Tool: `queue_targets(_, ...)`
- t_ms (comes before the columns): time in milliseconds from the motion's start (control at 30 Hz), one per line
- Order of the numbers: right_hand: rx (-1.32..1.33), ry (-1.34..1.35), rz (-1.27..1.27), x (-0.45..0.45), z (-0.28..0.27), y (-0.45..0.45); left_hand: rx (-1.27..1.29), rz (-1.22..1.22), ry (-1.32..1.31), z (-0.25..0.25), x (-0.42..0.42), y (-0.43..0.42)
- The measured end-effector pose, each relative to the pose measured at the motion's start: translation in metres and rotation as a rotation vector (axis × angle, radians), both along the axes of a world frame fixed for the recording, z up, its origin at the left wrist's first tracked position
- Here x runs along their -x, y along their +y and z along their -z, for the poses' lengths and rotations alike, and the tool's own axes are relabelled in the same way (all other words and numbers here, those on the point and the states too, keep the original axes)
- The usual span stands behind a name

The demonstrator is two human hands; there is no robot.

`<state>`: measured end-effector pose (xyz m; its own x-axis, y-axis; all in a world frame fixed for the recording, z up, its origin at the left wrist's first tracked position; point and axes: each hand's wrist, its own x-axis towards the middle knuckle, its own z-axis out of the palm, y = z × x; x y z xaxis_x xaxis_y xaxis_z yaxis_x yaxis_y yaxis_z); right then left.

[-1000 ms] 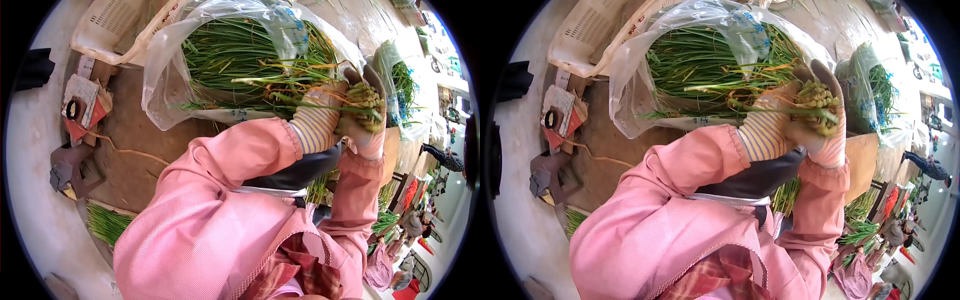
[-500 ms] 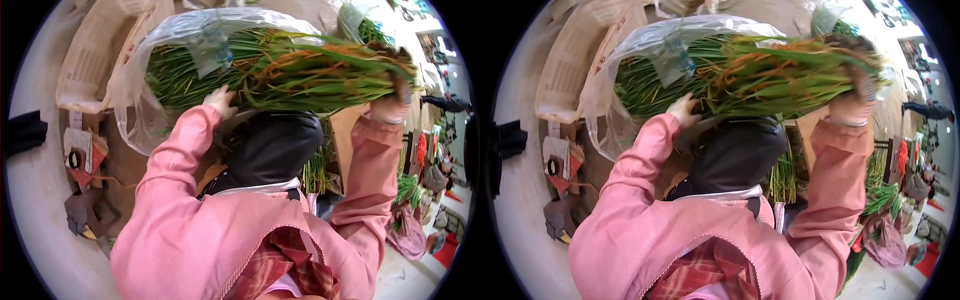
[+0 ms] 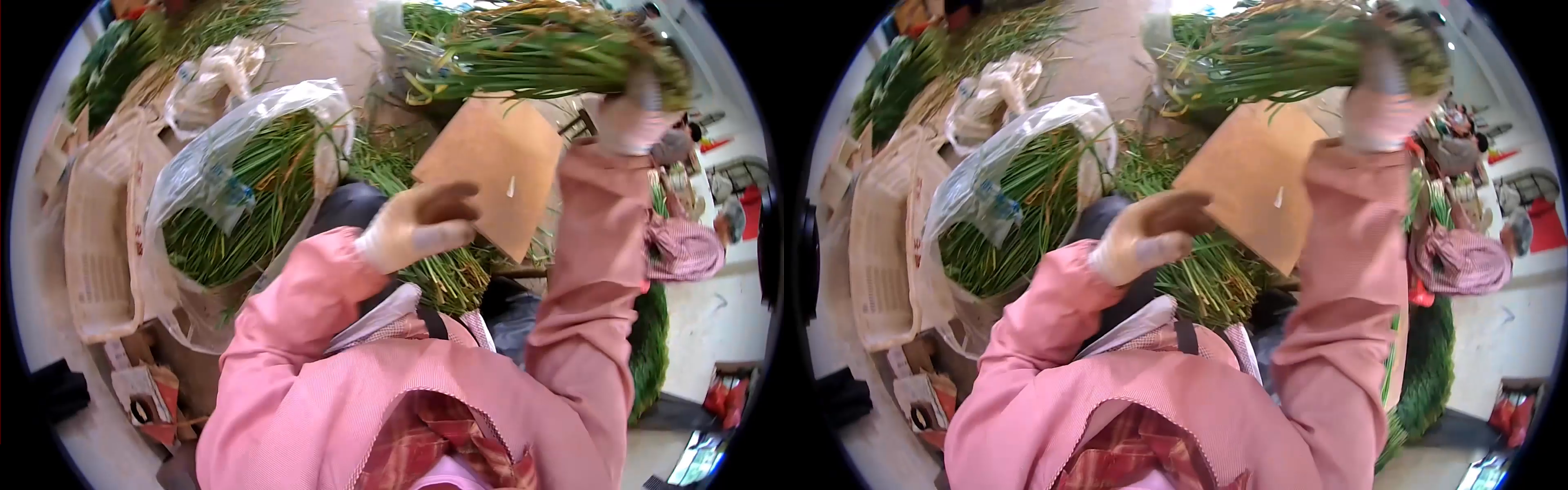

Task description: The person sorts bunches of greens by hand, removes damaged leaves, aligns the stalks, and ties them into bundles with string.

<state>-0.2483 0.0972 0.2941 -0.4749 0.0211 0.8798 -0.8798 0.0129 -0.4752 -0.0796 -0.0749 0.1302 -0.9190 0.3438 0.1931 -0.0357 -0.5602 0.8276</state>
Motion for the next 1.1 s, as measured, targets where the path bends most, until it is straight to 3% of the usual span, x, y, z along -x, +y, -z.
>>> queue_targets(33,0.004,0.117,0.108,-0.009,0.026,0.001,-0.109,0.104,-0.110,0.013,0.024,0.031)
queue_targets(67,0.170,0.090,-0.003,-0.005,0.063,0.012,-0.215,0.207,-0.232,0.037,0.049,0.060)
queue_targets(100,0.210,0.039,0.042,-0.023,0.101,0.015,-0.204,0.232,-0.246,0.049,0.065,0.082)
queue_targets(133,0.563,-0.224,-0.084,-0.041,0.158,0.021,-0.465,0.360,-0.494,0.059,0.078,0.099)
queue_targets(167,-0.176,-0.375,0.334,-0.081,0.206,0.036,-0.560,0.258,-0.693,0.087,0.079,0.119)
queue_targets(200,-0.060,-0.446,0.254,-0.104,0.249,0.038,-0.657,0.128,-0.872,0.116,0.080,0.140)
queue_targets(267,-0.110,-0.395,0.071,-0.137,0.280,0.051,-1.735,0.352,-0.484,0.114,0.048,0.181)
queue_targets(300,-0.317,-0.393,0.118,-0.150,0.273,0.058,-1.594,0.468,-1.013,0.113,0.039,0.159)
queue_targets(333,-0.527,-0.403,0.161,-0.165,0.264,0.068,-0.878,0.445,-1.120,0.132,0.048,0.130)
queue_targets(467,-0.661,-0.677,-0.344,-0.165,0.246,0.100,-0.614,0.649,-0.989,0.190,0.048,0.108)
queue_targets(500,-0.616,-0.842,-0.449,-0.163,0.246,0.111,-0.529,0.619,-0.998,0.180,0.045,0.105)
queue_targets(533,-0.309,-0.973,-0.484,-0.165,0.246,0.113,-0.446,0.587,-1.002,0.166,0.043,0.101)
queue_targets(600,0.108,-1.292,-0.185,-0.169,0.256,0.114,-0.488,0.590,-1.040,0.158,0.043,0.100)
queue_targets(633,0.191,-1.332,-0.081,-0.167,0.259,0.118,-0.436,0.546,-1.005,0.156,0.043,0.102)
queue_targets(667,0.098,-1.375,-0.047,-0.165,0.278,0.128,-0.386,0.502,-0.970,0.153,0.042,0.103)
queue_targets(733,0.643,-1.750,-0.311,-0.170,0.256,0.114,-0.374,0.481,-1.017,0.141,0.037,0.105)
queue_targets(767,0.656,-1.864,-0.582,-0.167,0.280,0.124,-0.262,0.440,-0.990,0.146,0.037,0.105)
queue_targets(800,0.622,-1.909,-0.511,-0.163,0.286,0.117,-0.147,0.403,-0.955,0.152,0.039,0.106)
queue_targets(833,0.679,-1.735,-0.572,-0.155,0.305,0.103,0.084,0.307,-0.910,0.171,0.044,0.109)
queue_targets(867,0.728,-1.556,-0.627,-0.147,0.319,0.088,0.104,0.373,-0.994,0.194,0.047,0.115)
queue_targets(933,0.849,-1.599,-0.515,-0.142,0.306,0.068,0.410,0.003,-0.533,0.146,0.043,0.128)
queue_targets(967,0.962,-1.532,-0.626,-0.140,0.324,0.066,0.116,-0.112,-1.140,0.138,0.056,0.131)
queue_targets(1033,0.923,-1.466,-0.574,-0.141,0.309,0.062,0.080,-0.085,-0.969,0.146,0.058,0.120)
queue_targets(1067,0.909,-1.461,-0.587,-0.144,0.306,0.063,0.336,0.063,-0.216,0.158,0.039,0.105)
queue_targets(1100,0.897,-1.396,-0.579,-0.144,0.303,0.061,0.297,0.144,-0.196,0.146,0.038,0.104)
